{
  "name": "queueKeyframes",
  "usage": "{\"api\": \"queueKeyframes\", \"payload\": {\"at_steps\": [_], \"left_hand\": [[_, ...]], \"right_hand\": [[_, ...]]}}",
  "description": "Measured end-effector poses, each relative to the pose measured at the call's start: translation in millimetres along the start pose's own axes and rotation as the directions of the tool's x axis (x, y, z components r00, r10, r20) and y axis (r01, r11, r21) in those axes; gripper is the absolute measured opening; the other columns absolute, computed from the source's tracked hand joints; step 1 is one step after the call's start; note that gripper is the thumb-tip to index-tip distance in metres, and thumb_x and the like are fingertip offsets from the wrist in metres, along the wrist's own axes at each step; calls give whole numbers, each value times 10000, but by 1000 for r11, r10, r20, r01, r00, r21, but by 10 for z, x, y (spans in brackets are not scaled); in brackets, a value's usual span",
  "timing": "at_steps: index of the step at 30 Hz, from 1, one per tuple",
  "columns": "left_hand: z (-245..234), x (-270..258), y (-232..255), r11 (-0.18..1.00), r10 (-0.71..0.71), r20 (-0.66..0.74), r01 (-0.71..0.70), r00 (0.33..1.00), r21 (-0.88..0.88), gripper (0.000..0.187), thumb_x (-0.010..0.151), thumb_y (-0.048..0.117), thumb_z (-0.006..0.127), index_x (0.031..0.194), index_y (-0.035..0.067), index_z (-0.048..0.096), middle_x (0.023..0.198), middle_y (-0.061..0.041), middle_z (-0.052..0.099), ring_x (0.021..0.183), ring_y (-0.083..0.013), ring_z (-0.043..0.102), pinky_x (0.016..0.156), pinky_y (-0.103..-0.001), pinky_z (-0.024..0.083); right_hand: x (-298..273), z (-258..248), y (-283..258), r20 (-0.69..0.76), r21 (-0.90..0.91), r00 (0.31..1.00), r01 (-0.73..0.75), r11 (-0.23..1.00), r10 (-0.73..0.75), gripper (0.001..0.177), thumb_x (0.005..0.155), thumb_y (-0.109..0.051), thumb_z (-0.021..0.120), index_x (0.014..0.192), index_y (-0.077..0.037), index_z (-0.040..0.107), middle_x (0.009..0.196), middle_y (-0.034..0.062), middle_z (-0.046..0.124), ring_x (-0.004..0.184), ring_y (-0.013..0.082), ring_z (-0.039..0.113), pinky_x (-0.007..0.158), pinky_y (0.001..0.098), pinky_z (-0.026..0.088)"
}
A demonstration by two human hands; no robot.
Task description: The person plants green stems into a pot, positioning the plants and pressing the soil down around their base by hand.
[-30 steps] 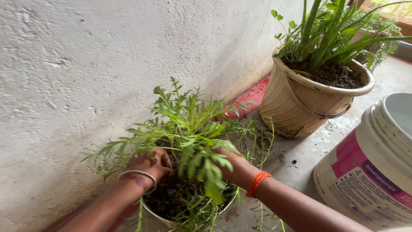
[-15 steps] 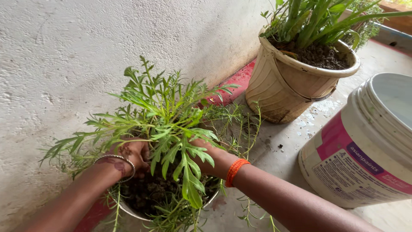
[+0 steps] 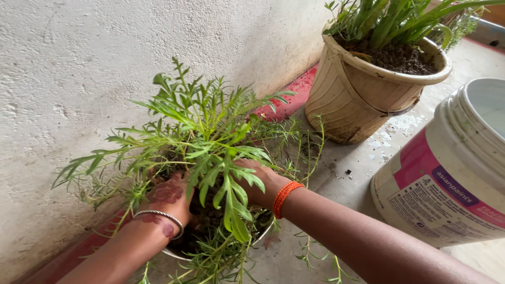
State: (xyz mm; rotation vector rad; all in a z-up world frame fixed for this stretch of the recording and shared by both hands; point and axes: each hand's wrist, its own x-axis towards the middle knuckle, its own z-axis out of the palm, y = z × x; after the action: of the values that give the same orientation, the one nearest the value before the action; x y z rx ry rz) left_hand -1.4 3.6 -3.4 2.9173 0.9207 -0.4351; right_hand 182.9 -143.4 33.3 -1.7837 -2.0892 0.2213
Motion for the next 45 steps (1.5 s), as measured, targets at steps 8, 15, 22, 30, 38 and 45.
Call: {"api": "queueKeyframes", "payload": {"at_steps": [8,15,22,30,38,45], "left_hand": [[-479,-212,-96,637,-144,108,176,984,-750,341,1020,344,458,1219,185,684,1212,-90,746,1196,-277,695,1031,-407,506],[-257,525,-485,837,-168,-36,124,985,-533,277,1012,280,459,1129,143,669,1131,-146,715,1092,-305,687,934,-417,525],[394,943,-533,929,-96,-139,38,986,-369,222,1002,206,461,1024,94,652,1035,-211,679,970,-338,677,822,-429,546],[247,804,-407,996,90,-144,-93,985,-14,276,866,137,519,1130,128,599,1122,-215,635,1079,-338,623,928,-415,524],[-189,298,-382,859,-126,-60,79,990,-506,340,947,294,458,1191,135,634,1231,-164,682,1132,-328,649,967,-439,520],[-421,278,-352,997,48,16,-47,999,-55,302,830,168,583,1121,110,640,1125,-208,678,1090,-363,668,918,-456,549]], "right_hand": [[52,-25,67,32,11,999,-23,1000,23,325,894,-243,677,1173,-76,688,1144,161,715,1055,338,686,919,427,554],[326,-130,416,-27,92,1000,18,996,-15,301,934,-191,639,1202,-61,685,1181,150,727,1074,307,704,957,389,552],[125,335,659,-3,352,1000,-23,936,26,318,963,-189,618,1242,-43,668,1218,144,722,1090,290,710,980,368,559],[332,295,639,14,259,999,-34,965,32,329,957,-204,641,1241,-40,673,1200,137,727,1068,274,709,951,365,558],[307,323,563,14,241,997,-73,968,72,342,950,-219,663,1240,-37,678,1181,129,733,1046,258,708,923,363,558],[97,337,610,-67,337,991,-89,937,119,354,945,-232,683,1239,-35,683,1165,123,738,1026,244,707,898,361,557]]}}
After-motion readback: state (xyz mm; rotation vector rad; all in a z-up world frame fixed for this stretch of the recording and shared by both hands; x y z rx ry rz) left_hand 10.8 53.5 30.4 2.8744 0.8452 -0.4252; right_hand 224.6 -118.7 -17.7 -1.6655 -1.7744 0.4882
